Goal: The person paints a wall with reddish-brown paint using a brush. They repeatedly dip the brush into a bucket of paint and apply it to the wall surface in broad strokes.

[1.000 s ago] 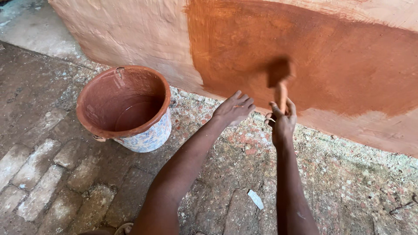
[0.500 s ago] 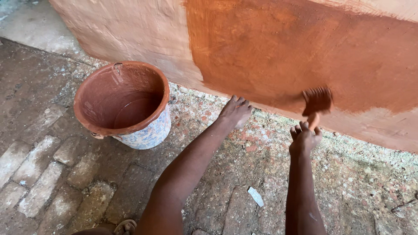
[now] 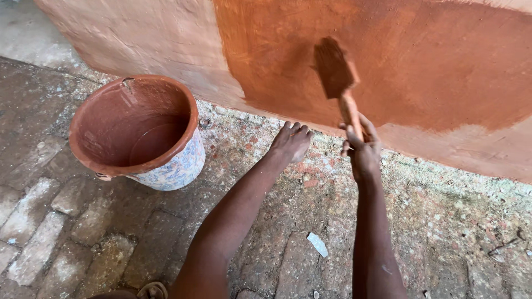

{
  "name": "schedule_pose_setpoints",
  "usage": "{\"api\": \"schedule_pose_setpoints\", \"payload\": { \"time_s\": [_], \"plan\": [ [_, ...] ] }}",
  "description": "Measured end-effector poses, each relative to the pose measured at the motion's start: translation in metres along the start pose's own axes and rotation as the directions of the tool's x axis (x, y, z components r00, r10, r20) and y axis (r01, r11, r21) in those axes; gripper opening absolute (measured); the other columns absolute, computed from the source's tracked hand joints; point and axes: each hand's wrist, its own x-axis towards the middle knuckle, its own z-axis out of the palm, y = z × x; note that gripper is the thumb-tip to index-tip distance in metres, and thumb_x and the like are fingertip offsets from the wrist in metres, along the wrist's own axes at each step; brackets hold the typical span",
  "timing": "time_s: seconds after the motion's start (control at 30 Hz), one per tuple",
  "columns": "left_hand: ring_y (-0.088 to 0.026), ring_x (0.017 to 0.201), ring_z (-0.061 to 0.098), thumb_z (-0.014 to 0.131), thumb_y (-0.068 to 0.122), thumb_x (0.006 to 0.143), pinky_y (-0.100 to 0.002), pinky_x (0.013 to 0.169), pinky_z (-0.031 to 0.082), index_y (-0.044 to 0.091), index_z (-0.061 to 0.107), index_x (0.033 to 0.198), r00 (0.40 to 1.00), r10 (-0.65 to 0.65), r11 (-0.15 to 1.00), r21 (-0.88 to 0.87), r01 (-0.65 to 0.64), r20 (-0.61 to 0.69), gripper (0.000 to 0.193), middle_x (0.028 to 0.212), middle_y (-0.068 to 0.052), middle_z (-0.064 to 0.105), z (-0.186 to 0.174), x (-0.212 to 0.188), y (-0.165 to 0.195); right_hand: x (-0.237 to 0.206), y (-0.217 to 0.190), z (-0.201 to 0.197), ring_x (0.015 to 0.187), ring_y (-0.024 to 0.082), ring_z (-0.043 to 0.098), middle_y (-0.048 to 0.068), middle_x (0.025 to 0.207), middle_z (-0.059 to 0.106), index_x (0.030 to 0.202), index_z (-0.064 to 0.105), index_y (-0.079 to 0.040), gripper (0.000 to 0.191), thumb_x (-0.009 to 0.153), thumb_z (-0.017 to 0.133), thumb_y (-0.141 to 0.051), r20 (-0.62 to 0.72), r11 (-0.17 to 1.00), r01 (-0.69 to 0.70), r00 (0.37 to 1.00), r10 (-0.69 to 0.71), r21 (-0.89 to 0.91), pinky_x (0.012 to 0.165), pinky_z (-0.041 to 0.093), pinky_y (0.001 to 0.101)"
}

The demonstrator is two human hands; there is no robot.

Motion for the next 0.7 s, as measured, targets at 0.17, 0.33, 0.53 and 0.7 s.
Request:
{"api": "schedule_pose_setpoints", "payload": {
  "time_s": [0.17,0.33,0.53,0.7],
  "plan": [
    [-0.037,0.148,0.039,0.069,0.012,0.084,-0.063,0.122,0.027,0.002,0.039,0.154,0.995,-0.016,0.999,-0.039,0.020,0.103,0.076,0.156,-0.023,0.042,-0.001,0.000,-0.007,0.003,0.029,-0.040,0.061,0.011,0.065,0.020,0.108,0.075,0.150,0.049,-0.005,0.053,0.099,0.062,-0.001,-0.542,0.948,0.007,0.822,0.176,0.318,0.049,0.059,0.0246],
    [-0.038,0.149,0.034,0.065,0.010,0.088,-0.066,0.121,0.023,0.002,0.039,0.153,0.998,-0.066,0.996,-0.059,0.067,0.018,0.071,0.159,-0.024,0.036,0.005,0.004,-0.020,0.006,0.045,-0.035,0.057,0.012,0.055,0.012,0.090,0.063,0.148,0.034,-0.006,0.055,0.105,0.068,-0.014,-0.685,0.852,0.166,0.678,0.267,0.497,0.043,0.050,0.0266],
    [-0.037,0.141,0.045,0.065,0.011,0.086,-0.065,0.116,0.032,0.001,0.046,0.149,0.998,-0.069,0.996,-0.059,0.069,-0.009,0.067,0.152,-0.023,0.045,0.019,0.015,-0.017,0.007,0.017,0.016,0.062,0.010,0.060,0.015,0.104,0.072,0.151,0.039,-0.010,0.055,0.101,0.061,-0.003,-0.319,0.958,-0.063,0.935,0.155,0.281,0.049,0.053,0.0235],
    [-0.031,0.130,0.057,0.066,0.006,0.082,-0.062,0.113,0.041,0.002,0.052,0.145,1.000,-0.017,1.000,0.001,0.017,-0.007,0.065,0.137,-0.021,0.058,0.023,0.018,0.004,-0.002,0.004,0.007,0.066,0.011,0.060,0.022,0.116,0.070,0.151,0.051,-0.003,0.045,0.107,0.055,-0.001,-0.029,0.988,-0.068,0.997,0.073,0.136,0.054,0.055,0.0239]
  ]
}}
